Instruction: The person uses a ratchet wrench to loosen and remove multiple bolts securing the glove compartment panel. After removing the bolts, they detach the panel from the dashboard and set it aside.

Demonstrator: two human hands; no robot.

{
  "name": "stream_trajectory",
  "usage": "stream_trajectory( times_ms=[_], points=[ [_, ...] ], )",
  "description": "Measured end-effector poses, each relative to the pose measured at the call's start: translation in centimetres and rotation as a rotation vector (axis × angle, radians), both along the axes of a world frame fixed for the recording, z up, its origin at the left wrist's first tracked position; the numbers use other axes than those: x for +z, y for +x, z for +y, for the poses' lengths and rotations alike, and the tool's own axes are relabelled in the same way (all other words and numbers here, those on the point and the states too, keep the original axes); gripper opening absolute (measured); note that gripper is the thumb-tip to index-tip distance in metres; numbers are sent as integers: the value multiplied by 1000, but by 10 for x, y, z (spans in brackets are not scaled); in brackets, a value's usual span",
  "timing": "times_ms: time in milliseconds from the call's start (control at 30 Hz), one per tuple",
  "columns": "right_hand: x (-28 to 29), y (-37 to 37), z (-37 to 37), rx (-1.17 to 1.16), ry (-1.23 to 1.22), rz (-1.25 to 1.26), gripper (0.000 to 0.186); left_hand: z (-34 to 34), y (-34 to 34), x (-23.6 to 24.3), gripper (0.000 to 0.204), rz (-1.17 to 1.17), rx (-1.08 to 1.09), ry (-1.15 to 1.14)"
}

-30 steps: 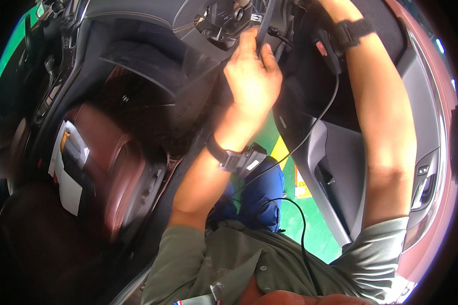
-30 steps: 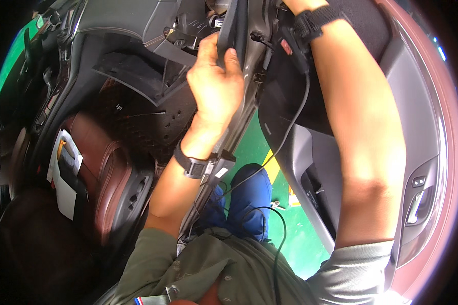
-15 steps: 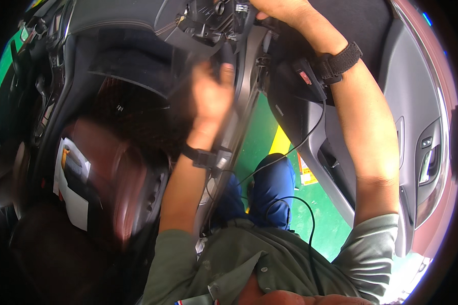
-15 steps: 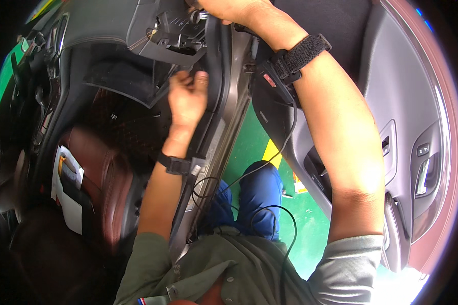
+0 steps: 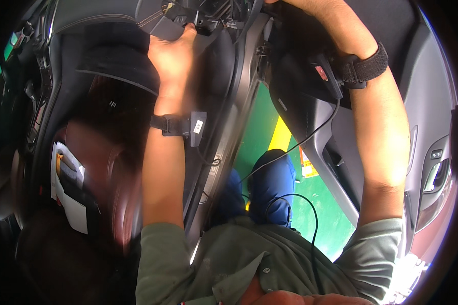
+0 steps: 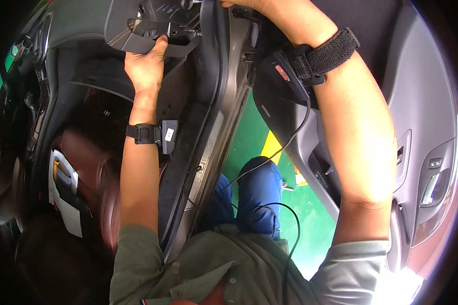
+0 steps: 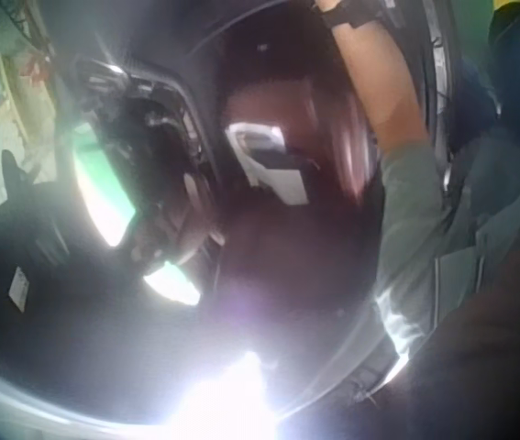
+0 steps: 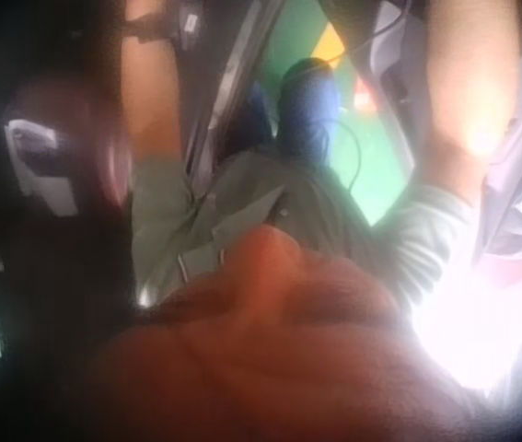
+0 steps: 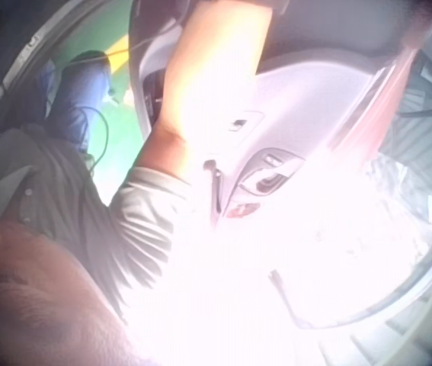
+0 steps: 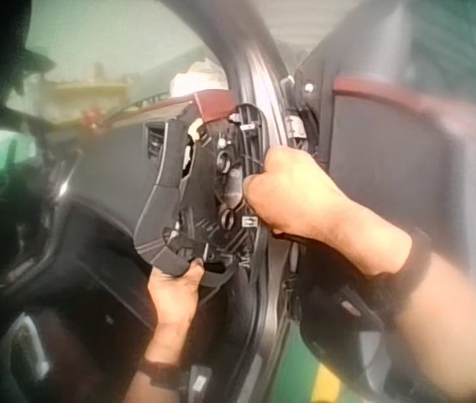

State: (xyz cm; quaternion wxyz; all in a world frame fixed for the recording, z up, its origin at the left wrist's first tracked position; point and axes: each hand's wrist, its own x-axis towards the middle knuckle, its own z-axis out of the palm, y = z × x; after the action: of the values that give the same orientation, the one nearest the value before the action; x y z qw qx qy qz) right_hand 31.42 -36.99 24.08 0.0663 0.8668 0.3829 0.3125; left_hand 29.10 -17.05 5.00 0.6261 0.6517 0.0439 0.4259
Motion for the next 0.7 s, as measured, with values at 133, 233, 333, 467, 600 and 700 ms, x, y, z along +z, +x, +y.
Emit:
stream_trajectory(
  times_ms=[133, 233, 333, 467, 600, 700],
  points=[
    [1, 12, -5, 67, -167, -200, 13, 1, 10, -3, 34, -27, 25, -76],
    [-1, 13, -1, -8, -174, -144, 12, -1, 11, -3, 33, 4, 59, -102],
    [1, 16, 2, 29, -279, -237, 12, -7, 6, 2, 32, 25, 76, -112],
    [-2, 11, 2, 50, -230, -297, 12, 1, 7, 0, 32, -13, 74, -62],
    [-10, 13, 9, 38, -72, -257, 17, 1, 8, -12, 35, -9, 45, -146],
    [-6, 10, 14, 44, 158, -55, 21, -10, 2, 0, 36, 3, 15, -210]
  ],
)
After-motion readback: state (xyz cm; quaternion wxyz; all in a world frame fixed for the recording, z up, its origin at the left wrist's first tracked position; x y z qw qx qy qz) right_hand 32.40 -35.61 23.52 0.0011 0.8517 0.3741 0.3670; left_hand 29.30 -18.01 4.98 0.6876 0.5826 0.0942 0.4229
